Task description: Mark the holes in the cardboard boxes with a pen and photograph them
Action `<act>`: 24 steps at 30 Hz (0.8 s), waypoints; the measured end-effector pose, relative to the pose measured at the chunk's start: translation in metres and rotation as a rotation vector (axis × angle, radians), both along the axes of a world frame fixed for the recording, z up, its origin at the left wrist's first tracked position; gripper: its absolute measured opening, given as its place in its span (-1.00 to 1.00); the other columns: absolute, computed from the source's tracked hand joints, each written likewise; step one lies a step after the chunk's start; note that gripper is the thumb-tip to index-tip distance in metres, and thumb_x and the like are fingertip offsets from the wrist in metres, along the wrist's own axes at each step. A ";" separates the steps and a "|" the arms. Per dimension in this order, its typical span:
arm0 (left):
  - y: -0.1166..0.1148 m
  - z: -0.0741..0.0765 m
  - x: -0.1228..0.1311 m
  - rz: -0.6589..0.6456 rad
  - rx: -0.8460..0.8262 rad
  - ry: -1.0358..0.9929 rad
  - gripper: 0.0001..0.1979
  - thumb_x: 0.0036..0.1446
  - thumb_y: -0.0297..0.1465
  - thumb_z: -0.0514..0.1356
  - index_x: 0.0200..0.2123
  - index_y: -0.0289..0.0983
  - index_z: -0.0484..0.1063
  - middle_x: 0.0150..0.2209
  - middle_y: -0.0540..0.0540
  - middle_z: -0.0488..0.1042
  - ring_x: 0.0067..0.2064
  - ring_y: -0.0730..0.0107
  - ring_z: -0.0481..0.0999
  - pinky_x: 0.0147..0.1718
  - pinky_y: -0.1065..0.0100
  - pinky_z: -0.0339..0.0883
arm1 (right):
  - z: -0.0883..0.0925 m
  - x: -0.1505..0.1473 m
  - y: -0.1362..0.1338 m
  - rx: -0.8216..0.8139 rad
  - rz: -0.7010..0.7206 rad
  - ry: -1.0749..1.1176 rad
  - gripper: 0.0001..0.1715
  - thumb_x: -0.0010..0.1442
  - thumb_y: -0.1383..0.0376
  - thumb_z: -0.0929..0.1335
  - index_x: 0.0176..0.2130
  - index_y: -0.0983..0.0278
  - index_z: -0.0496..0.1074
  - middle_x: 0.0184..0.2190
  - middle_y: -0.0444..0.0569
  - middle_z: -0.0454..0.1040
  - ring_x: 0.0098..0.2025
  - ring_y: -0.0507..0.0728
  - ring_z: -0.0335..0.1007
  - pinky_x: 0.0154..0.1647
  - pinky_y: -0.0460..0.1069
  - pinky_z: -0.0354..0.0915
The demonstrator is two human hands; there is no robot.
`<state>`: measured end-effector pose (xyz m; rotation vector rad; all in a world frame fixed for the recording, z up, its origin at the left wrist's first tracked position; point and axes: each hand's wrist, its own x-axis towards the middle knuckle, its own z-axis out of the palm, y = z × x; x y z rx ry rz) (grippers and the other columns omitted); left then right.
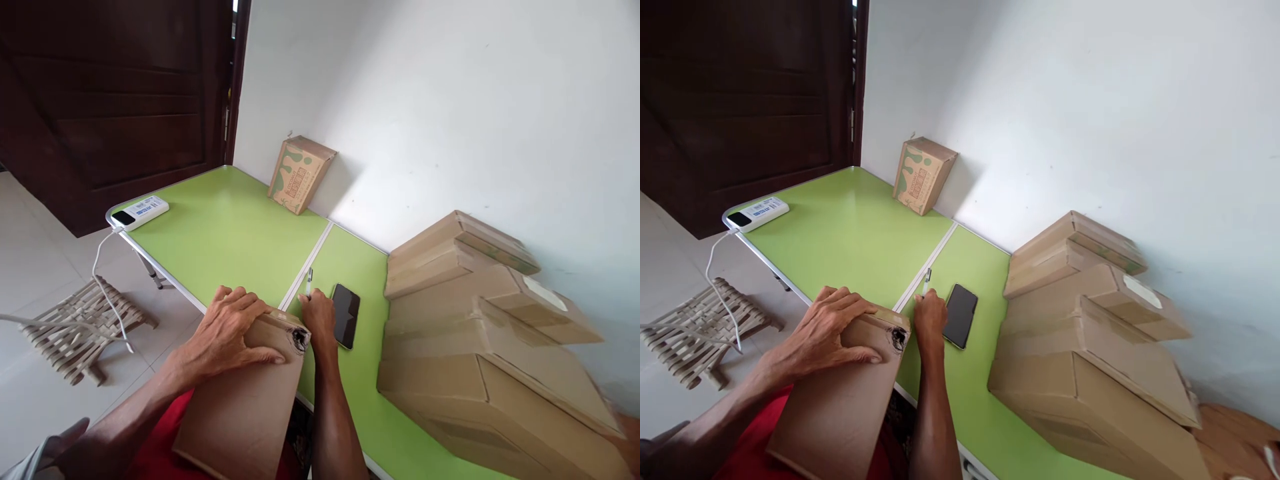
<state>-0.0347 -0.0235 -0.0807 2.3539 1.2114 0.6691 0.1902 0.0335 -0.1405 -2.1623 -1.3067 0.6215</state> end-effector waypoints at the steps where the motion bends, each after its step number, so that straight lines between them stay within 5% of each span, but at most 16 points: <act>1: 0.000 0.000 0.000 0.000 0.001 -0.001 -0.41 0.14 0.16 0.37 -0.04 -0.21 0.53 -0.14 -0.08 0.63 -0.08 0.07 0.52 0.04 0.05 0.11 | -0.002 -0.003 0.000 -0.019 -0.008 -0.019 -0.65 0.41 0.09 0.43 0.01 0.31 0.50 -0.04 0.00 0.55 -0.08 0.16 0.54 -0.04 0.15 0.51; 8: 0.001 -0.001 0.000 -0.005 0.008 0.002 -0.41 0.15 0.14 0.38 -0.04 -0.22 0.52 -0.13 -0.07 0.62 -0.08 0.08 0.51 0.03 0.05 0.10 | 0.002 0.003 -0.011 -0.126 -0.064 -0.180 -0.64 0.40 0.12 0.43 0.04 0.32 0.50 0.00 0.12 0.55 -0.01 0.25 0.54 0.04 0.21 0.46; 14: 0.002 -0.005 -0.002 -0.010 0.032 0.029 -0.43 0.19 0.16 0.33 -0.06 -0.22 0.52 -0.14 -0.10 0.62 -0.09 0.06 0.50 0.01 0.04 0.12 | 0.007 0.031 -0.047 -0.200 -0.276 -0.328 -0.01 0.22 -0.10 0.48 0.20 0.69 0.32 0.22 0.77 0.26 0.33 0.75 0.16 0.15 0.46 0.26; 21: 0.004 -0.003 -0.001 -0.013 0.011 0.019 -0.45 0.17 0.15 0.35 -0.09 -0.21 0.52 -0.14 -0.08 0.63 -0.09 0.08 0.51 0.01 0.05 0.11 | -0.003 0.059 -0.039 -0.219 -0.322 -0.111 0.16 -0.01 -0.04 0.58 0.24 0.72 0.28 0.18 0.77 0.35 0.22 0.71 0.36 0.07 0.35 0.36; 24: 0.004 -0.003 -0.002 -0.011 0.011 0.032 -0.44 0.19 0.16 0.33 -0.09 -0.21 0.52 -0.13 -0.09 0.63 -0.10 0.07 0.51 0.01 0.05 0.11 | -0.009 0.068 -0.039 -0.142 -0.335 0.072 -0.08 -0.07 0.01 0.58 0.09 0.56 0.44 0.05 0.62 0.51 0.12 0.63 0.48 0.00 0.31 0.41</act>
